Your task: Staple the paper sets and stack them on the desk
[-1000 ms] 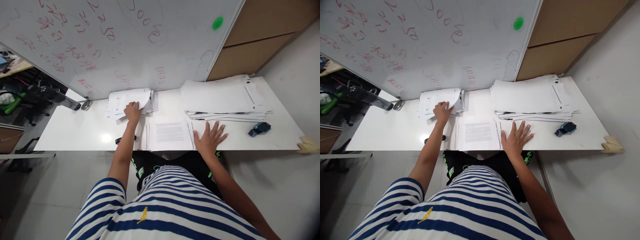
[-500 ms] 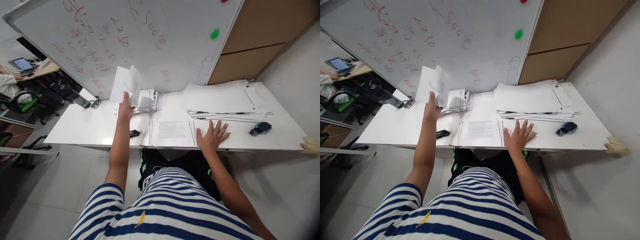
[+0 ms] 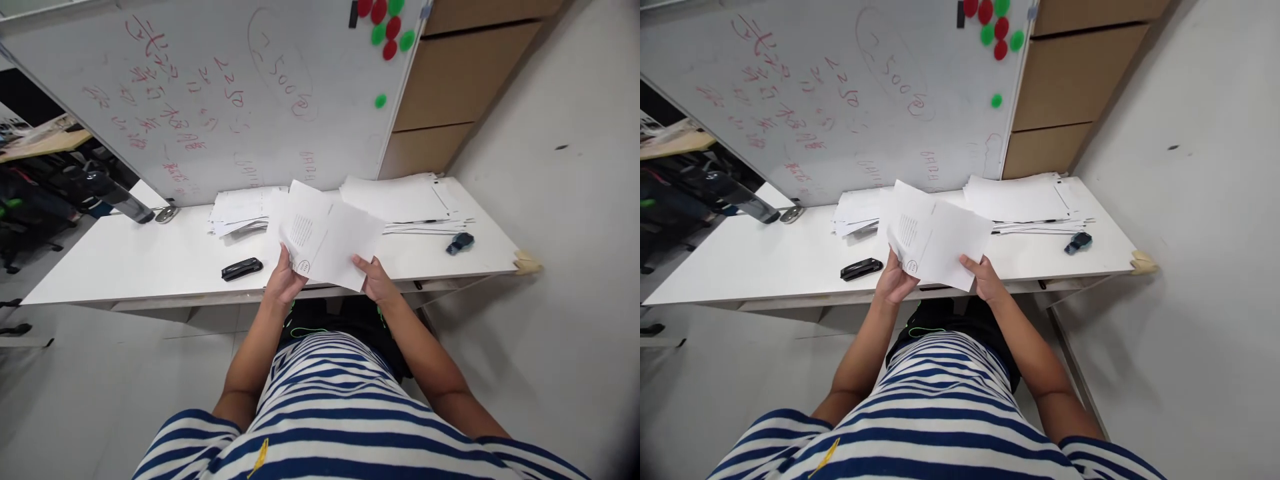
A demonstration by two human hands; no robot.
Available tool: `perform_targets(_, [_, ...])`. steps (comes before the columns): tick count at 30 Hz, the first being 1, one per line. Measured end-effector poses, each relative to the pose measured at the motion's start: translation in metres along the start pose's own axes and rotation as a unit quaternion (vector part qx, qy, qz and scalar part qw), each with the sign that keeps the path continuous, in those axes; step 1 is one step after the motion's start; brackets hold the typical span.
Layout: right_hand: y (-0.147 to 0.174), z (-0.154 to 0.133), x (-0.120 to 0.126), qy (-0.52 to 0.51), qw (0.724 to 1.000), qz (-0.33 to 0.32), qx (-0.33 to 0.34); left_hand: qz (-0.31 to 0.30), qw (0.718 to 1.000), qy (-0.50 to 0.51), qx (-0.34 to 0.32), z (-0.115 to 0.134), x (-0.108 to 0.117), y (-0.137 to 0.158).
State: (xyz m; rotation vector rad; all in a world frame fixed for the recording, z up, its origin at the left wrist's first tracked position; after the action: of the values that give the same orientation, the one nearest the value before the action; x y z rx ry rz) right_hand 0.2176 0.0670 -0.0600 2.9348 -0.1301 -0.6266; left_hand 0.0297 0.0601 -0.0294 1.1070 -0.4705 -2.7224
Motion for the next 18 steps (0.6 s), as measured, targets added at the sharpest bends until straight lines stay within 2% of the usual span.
perform_targets(3, [0.003, -0.004, 0.006, 0.018, 1.0, 0.008, -0.007, 0.005, 1.0, 0.004, -0.007, -0.006, 0.006, 0.007])
perform_targets(5, [0.003, -0.011, 0.011, 0.054, 0.998, 0.021, 0.022, 0.003, 1.0, -0.003, -0.018, -0.003, 0.014, 0.012])
perform_targets(9, [-0.004, -0.031, 0.021, 0.147, 0.984, 0.063, 0.075, -0.006, 0.996, -0.026, -0.086, 0.023, 0.04, 0.018])
perform_targets(14, [-0.012, -0.04, 0.027, 0.211, 0.974, 0.057, 0.063, -0.043, 0.981, -0.155, -0.104, 0.048, 0.057, 0.015])
perform_targets(18, [-0.014, -0.034, 0.028, 0.221, 0.971, 0.067, 0.068, 0.012, 0.959, -0.25, -0.133, 0.046, 0.053, 0.003])
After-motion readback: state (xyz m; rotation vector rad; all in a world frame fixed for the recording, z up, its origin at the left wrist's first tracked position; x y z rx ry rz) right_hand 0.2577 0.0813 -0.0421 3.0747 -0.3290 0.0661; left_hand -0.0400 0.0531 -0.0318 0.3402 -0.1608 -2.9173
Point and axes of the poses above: each hand's wrist, its own y-axis away from the middle knuckle, its own x-axis out of the back of the hand, z = x × y, the point moved 5 cm from there along -y, towards the middle knuckle, and after that the axes turned 14 degrees about z, right-handed, at the moved point
